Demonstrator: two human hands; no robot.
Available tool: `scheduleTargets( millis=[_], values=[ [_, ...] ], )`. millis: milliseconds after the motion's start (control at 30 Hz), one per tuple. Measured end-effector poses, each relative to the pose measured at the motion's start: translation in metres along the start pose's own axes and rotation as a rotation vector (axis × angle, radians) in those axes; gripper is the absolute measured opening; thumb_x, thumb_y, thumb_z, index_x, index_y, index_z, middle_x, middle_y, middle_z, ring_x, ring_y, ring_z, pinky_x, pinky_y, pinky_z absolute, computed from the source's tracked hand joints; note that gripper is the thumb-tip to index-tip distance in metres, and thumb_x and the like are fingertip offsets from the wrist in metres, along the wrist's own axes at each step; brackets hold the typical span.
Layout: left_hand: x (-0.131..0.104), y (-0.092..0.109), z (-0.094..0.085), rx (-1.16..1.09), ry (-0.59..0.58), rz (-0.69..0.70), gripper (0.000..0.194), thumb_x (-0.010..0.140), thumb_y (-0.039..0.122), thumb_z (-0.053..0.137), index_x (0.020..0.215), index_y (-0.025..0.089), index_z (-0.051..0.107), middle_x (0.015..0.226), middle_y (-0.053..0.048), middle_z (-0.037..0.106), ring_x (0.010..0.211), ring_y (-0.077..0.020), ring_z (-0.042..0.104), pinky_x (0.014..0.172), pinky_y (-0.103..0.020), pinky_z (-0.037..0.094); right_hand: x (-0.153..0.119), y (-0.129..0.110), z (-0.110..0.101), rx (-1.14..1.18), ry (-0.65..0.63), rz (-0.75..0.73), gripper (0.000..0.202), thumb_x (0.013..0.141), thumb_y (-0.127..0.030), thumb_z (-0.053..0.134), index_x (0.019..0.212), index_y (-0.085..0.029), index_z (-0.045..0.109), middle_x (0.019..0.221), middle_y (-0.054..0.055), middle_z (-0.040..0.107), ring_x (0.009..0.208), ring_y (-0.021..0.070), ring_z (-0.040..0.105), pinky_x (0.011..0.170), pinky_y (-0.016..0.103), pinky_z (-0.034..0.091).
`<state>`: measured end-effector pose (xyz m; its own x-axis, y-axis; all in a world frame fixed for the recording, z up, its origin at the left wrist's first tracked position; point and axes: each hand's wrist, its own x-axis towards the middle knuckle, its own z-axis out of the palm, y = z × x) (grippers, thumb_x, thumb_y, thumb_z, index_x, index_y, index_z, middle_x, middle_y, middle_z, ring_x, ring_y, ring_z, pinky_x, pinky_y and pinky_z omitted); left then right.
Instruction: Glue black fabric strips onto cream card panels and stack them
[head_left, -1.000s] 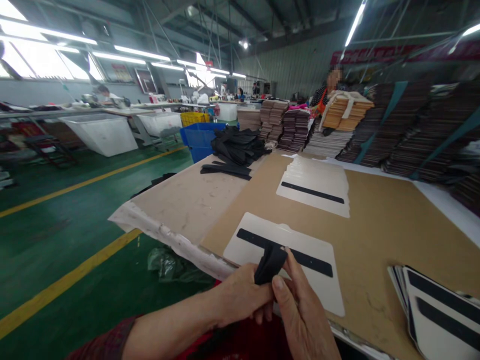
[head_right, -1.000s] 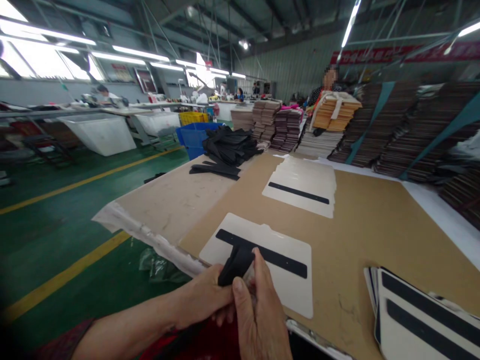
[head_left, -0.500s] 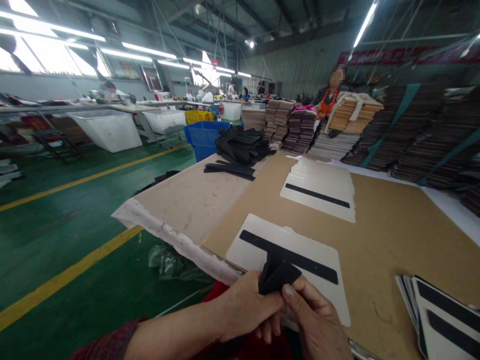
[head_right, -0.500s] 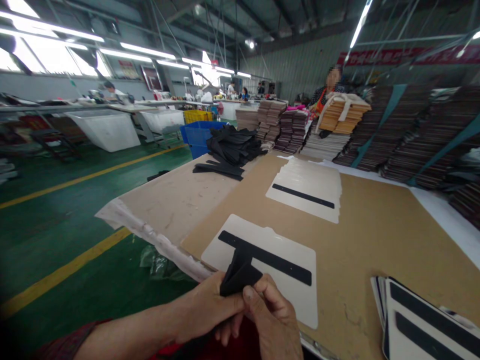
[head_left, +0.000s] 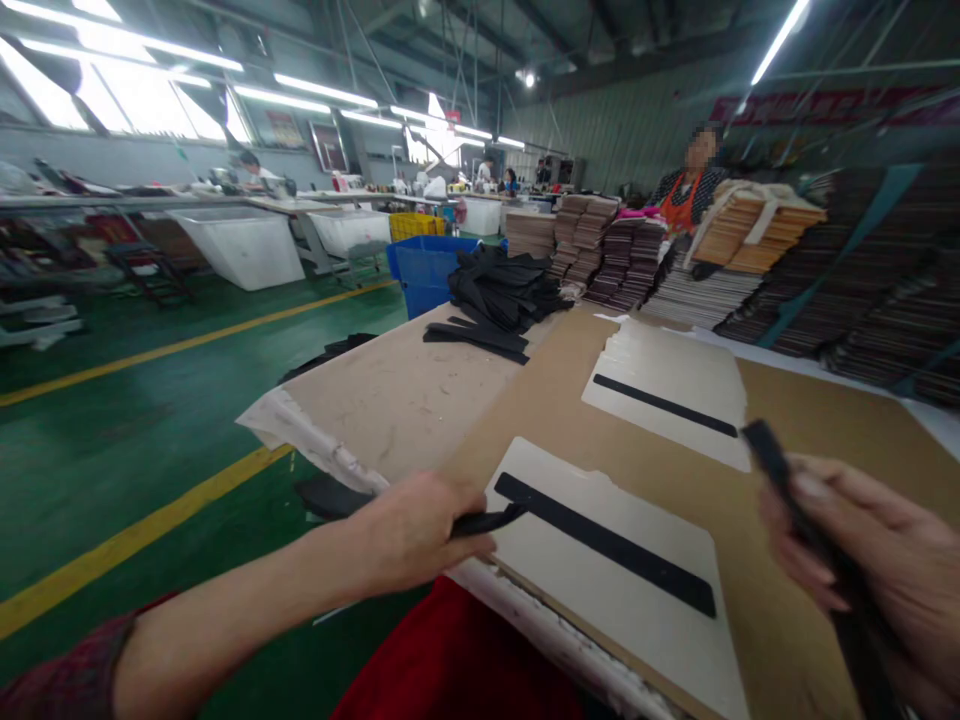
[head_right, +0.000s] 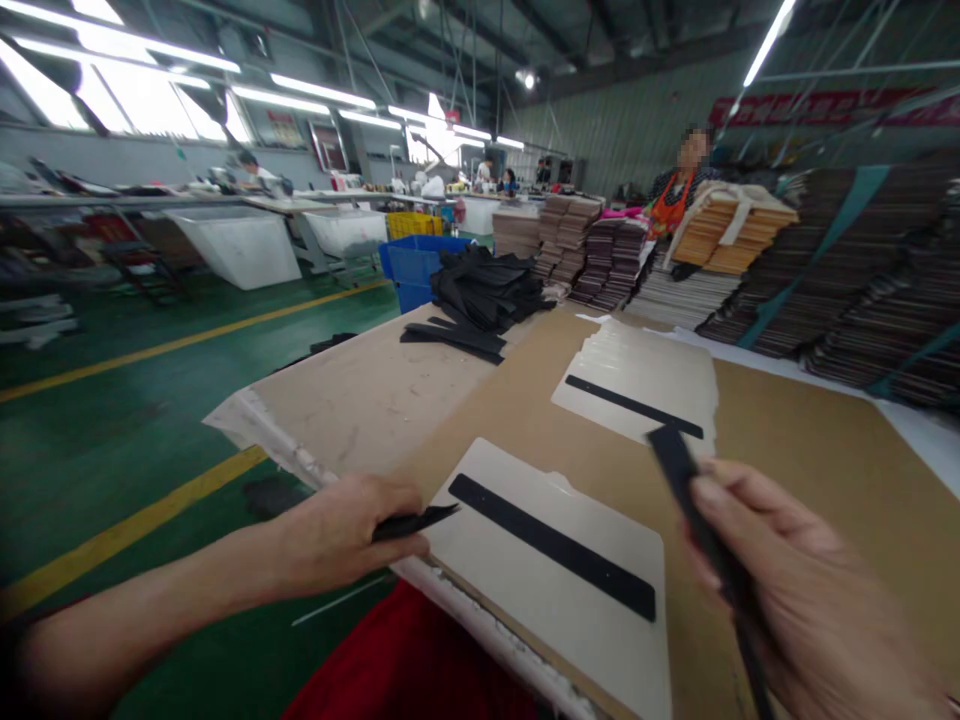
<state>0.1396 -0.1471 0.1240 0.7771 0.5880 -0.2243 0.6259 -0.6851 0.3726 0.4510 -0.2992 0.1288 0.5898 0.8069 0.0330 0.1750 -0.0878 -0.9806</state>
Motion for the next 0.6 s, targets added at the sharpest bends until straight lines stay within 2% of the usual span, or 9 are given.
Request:
scheduleTargets(
  millis=[67, 133, 267, 433, 600],
  values=[
    [0.023, -0.007, 0.011, 0.204, 0.128, 0.100, 0.014, 0.088, 0.020, 0.054, 0.096, 0.020, 0.066, 0.103, -0.005, 0.066, 0.099, -0.0231, 0.060, 0.085, -0.034, 0.049, 0.018, -0.003, 0.031, -0.043, -0.155, 0.172, 0.041, 0.072, -0.055, 0.076, 0.094, -0.022, 0.067, 0.062, -0.002, 0.057, 0.046, 0.0082, 0.045, 0.039, 0.018, 0.034],
    [0.045, -0.015, 0.026, 0.321, 0.200, 0.199, 0.026, 0.084, 0.011, 0.052, 0.103, 0.020, 0.065, 0.116, -0.007, 0.062, 0.111, -0.0249, 0.054, 0.093, -0.036, 0.047, 0.035, -0.002, 0.063, -0.117, -0.305, 0.267, 0.041, 0.073, -0.055, 0.073, 0.098, -0.023, 0.068, 0.067, -0.002, 0.062, 0.049, 0.0082, 0.049, 0.042, 0.017, 0.036],
    [0.071, -0.030, 0.049, 0.342, 0.246, 0.256, 0.033, 0.083, 0.013, 0.052, 0.114, 0.017, 0.060, 0.119, -0.010, 0.059, 0.110, -0.0251, 0.051, 0.097, -0.037, 0.046, 0.060, 0.006, 0.111, -0.254, -0.453, 0.193, 0.028, 0.080, -0.049, 0.064, 0.090, -0.023, 0.068, 0.063, -0.004, 0.060, 0.049, 0.0079, 0.046, 0.044, 0.018, 0.034],
    [0.075, -0.043, 0.059, 0.290, 0.277, 0.278, 0.037, 0.081, 0.017, 0.055, 0.118, 0.014, 0.058, 0.120, -0.011, 0.059, 0.109, -0.0263, 0.050, 0.099, -0.040, 0.045, 0.080, 0.022, 0.146, -0.376, -0.527, 0.134, 0.020, 0.081, -0.038, 0.057, 0.082, -0.020, 0.065, 0.063, -0.003, 0.060, 0.052, 0.0095, 0.046, 0.048, 0.022, 0.034],
    [0.075, -0.046, 0.062, 0.263, 0.289, 0.279, 0.039, 0.080, 0.018, 0.056, 0.119, 0.015, 0.057, 0.119, -0.010, 0.059, 0.106, -0.0255, 0.050, 0.098, -0.039, 0.046, 0.094, 0.042, 0.163, -0.504, -0.555, -0.006, 0.016, 0.081, -0.034, 0.056, 0.082, -0.019, 0.063, 0.068, -0.001, 0.063, 0.060, 0.0120, 0.051, 0.056, 0.024, 0.037]
  ],
)
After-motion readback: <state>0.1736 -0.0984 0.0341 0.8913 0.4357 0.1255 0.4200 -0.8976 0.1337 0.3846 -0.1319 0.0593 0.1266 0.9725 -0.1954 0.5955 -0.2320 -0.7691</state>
